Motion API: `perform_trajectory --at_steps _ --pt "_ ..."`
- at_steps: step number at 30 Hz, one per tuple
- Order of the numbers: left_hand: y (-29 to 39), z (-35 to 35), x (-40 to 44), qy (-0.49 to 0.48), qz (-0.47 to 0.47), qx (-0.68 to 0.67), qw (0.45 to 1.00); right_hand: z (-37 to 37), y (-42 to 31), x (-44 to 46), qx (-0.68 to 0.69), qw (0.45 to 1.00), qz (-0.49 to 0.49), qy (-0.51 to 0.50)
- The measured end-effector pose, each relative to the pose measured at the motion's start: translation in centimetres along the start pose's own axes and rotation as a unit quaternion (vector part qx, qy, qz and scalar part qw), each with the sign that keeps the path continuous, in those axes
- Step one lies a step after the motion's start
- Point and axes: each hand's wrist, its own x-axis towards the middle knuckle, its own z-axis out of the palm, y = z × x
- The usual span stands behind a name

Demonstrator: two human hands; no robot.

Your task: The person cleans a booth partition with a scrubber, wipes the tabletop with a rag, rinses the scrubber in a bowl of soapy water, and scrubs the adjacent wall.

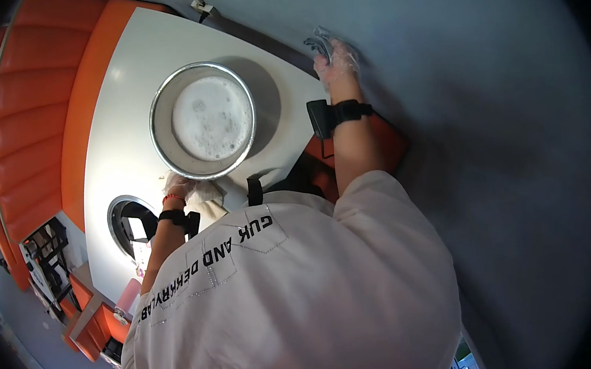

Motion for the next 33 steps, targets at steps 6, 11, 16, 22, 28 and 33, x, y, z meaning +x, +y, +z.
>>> perform_trajectory --at_steps 6,11,16,22,28,33 --pt "2.7 -2.3 -1.0 -0.05 -0.017 0.072 0.996 -2.7 2.4 8.8 -0.04 0.993 0.103 0.037" --pt "1.1 -0.2 -0.2 0.01 -0.002 0.041 0.999 1.6 0.5 1.5 -0.032 0.998 0.057 -0.004" --pt "3.0 -3.0 -1.5 0.003 0.007 0.029 1.0 4.1 -0.6 -3.1 -0.07 0.996 -0.033 -0.053" --pt "0.4 -0.5 -0.1 0.029 -0.006 -0.05 0.998 -0.2 3.8 9.3 -0.1 0.983 0.071 0.136" --pt "0.6 -0.5 0.0 0.02 -0.014 -0.01 1.0 -3.9 2.9 15.2 -0.145 0.983 0.107 -0.026" --pt "-0.9 0.0 0.6 -0.013 0.016 -0.003 1.0 -0.6 0.8 -0.2 -0.038 0.994 -0.056 0.084"
